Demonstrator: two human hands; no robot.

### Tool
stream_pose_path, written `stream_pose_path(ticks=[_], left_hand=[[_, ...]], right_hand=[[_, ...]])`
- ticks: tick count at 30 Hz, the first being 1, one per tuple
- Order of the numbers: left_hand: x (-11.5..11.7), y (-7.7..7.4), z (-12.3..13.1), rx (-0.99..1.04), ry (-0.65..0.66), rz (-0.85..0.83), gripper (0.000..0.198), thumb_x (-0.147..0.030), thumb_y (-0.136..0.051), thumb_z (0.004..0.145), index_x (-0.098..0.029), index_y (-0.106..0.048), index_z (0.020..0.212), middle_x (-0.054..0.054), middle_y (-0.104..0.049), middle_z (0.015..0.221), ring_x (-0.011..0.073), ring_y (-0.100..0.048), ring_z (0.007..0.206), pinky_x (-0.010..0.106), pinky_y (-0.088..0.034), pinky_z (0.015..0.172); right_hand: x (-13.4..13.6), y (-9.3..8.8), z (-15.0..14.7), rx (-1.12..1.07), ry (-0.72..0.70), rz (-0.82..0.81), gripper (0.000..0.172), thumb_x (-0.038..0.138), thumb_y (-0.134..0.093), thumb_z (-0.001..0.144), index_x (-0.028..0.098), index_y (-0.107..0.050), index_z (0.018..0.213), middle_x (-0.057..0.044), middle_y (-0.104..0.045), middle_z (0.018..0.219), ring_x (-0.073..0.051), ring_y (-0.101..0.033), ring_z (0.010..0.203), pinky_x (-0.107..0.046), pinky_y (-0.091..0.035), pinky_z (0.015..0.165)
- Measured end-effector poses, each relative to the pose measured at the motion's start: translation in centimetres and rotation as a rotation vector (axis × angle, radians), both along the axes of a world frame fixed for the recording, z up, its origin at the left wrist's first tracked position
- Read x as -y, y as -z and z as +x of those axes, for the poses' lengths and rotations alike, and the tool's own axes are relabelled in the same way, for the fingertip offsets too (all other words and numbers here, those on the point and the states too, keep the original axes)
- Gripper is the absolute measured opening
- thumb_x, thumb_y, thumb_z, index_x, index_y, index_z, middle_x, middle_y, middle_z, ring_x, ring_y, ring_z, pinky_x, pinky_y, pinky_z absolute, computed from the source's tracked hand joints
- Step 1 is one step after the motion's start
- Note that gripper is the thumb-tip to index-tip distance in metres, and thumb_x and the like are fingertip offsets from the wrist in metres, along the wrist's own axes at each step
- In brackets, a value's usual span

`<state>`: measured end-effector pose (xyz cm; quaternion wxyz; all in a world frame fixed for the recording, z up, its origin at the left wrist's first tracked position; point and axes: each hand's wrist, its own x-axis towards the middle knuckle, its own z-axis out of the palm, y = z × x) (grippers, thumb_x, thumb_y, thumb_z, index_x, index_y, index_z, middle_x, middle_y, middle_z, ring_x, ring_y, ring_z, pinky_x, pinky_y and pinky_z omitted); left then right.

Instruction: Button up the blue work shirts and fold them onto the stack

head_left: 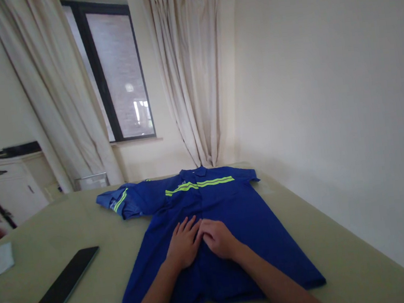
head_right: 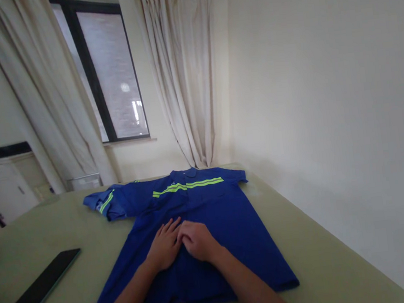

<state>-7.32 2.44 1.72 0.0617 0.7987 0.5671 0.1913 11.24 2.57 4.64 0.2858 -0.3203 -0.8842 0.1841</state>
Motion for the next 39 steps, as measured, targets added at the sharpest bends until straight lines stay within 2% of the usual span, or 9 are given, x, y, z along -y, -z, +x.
stream_pose_path(ticks=[2, 5, 8, 12, 15, 20, 25, 33, 39], left_hand=[[-0.9, 0.0, -1.2, 0.067, -0.006, 0.018, 0.042, -0.029, -0.042, 0.1, -0.028, -0.063, 0.136, 0.001, -0.059, 0.149, 0.0226, -0.049, 0.142, 0.046, -0.035, 0.121], [-1.1, -0.1, -2.2, 0.105, -0.036, 0.043, 0.042, -0.016, -0.037, 0.098, -0.022, -0.071, 0.123, 0.005, -0.068, 0.136, 0.0186, -0.059, 0.13, 0.038, -0.042, 0.115], [0.2, -0.5, -2.2, 0.101, -0.002, 0.06, 0.043, -0.008, -0.041, 0.093, -0.023, -0.073, 0.117, 0.005, -0.072, 0.128, 0.0193, -0.062, 0.123, 0.037, -0.045, 0.112], [3.2, -2.0, -1.4, 0.099, 0.134, 0.062, 0.043, -0.003, -0.045, 0.086, -0.028, -0.076, 0.103, 0.002, -0.075, 0.116, 0.02, -0.064, 0.114, 0.037, -0.047, 0.107], [5.6, -3.5, -0.8, 0.196, 0.239, -0.04, 0.04, -0.006, -0.045, 0.087, -0.029, -0.076, 0.097, 0.002, -0.075, 0.106, 0.0195, -0.066, 0.107, 0.035, -0.047, 0.106], [7.9, -3.2, 1.4, 0.398, 0.284, -0.126, 0.044, -0.04, -0.066, 0.09, -0.032, -0.062, 0.133, 0.006, -0.067, 0.134, 0.0275, -0.059, 0.126, 0.042, -0.044, 0.112], [7.4, -2.1, 3.7, 0.607, 0.212, -0.098, 0.015, -0.027, -0.058, 0.095, -0.027, -0.071, 0.103, 0.004, -0.074, 0.105, 0.0221, -0.067, 0.099, 0.034, -0.052, 0.093], [6.1, -3.3, 2.7, 0.881, 0.066, -0.125, 0.015, -0.033, -0.062, 0.093, -0.024, -0.073, 0.09, 0.001, -0.075, 0.086, 0.0191, -0.068, 0.084, 0.027, -0.05, 0.077], [6.3, -2.5, 2.8, 0.855, 0.124, 0.004, 0.012, -0.032, -0.07, 0.089, -0.025, -0.079, 0.094, 0.001, -0.076, 0.086, 0.0183, -0.07, 0.08, 0.026, -0.052, 0.075]], right_hand=[[2.9, 0.3, 0.4, 0.029, -0.157, -0.088, 0.03, 0.006, -0.052, 0.082, 0.022, -0.072, 0.099, -0.002, -0.069, 0.101, -0.016, -0.064, 0.091, -0.023, -0.046, 0.086], [5.4, 0.0, 1.4, 0.099, -0.198, -0.145, 0.029, 0.016, -0.061, 0.082, 0.024, -0.071, 0.107, -0.001, -0.066, 0.106, -0.016, -0.062, 0.086, -0.023, -0.045, 0.08], [5.5, -0.4, 2.0, 0.105, -0.164, -0.175, 0.007, 0.024, -0.065, 0.084, 0.021, -0.07, 0.088, 0.0, -0.061, 0.095, -0.013, -0.057, 0.078, -0.022, -0.042, 0.072], [4.2, 0.0, 2.1, -0.018, -0.169, -0.251, 0.019, 0.024, -0.065, 0.086, 0.019, -0.058, 0.069, 0.002, -0.055, 0.084, -0.011, -0.052, 0.072, -0.023, -0.038, 0.066], [3.6, 0.4, 2.2, -0.177, -0.085, -0.249, 0.032, 0.03, -0.06, 0.093, 0.019, -0.051, 0.064, 0.002, -0.053, 0.078, -0.012, -0.051, 0.071, -0.025, -0.038, 0.066], [2.8, 0.9, 2.3, -0.45, 0.226, -0.284, 0.051, 0.053, -0.047, 0.101, 0.021, -0.044, 0.062, 0.003, -0.042, 0.067, -0.013, -0.042, 0.065, -0.027, -0.034, 0.063], [2.2, 1.2, 2.2, -0.453, 0.147, -0.433, 0.059, 0.066, -0.045, 0.098, 0.02, -0.046, 0.061, 0.003, -0.042, 0.065, -0.013, -0.041, 0.065, -0.028, -0.033, 0.063], [2.1, -0.6, 3.9, -0.523, -0.07, -0.755, 0.04, 0.058, -0.075, 0.082, 0.02, -0.063, 0.086, 0.003, -0.055, 0.076, -0.014, -0.047, 0.072, -0.026, -0.035, 0.068], [2.1, -0.1, 3.5, -0.577, -0.014, -0.712, 0.039, 0.054, -0.077, 0.08, 0.019, -0.06, 0.082, 0.005, -0.053, 0.07, -0.012, -0.044, 0.064, -0.025, -0.033, 0.062]])
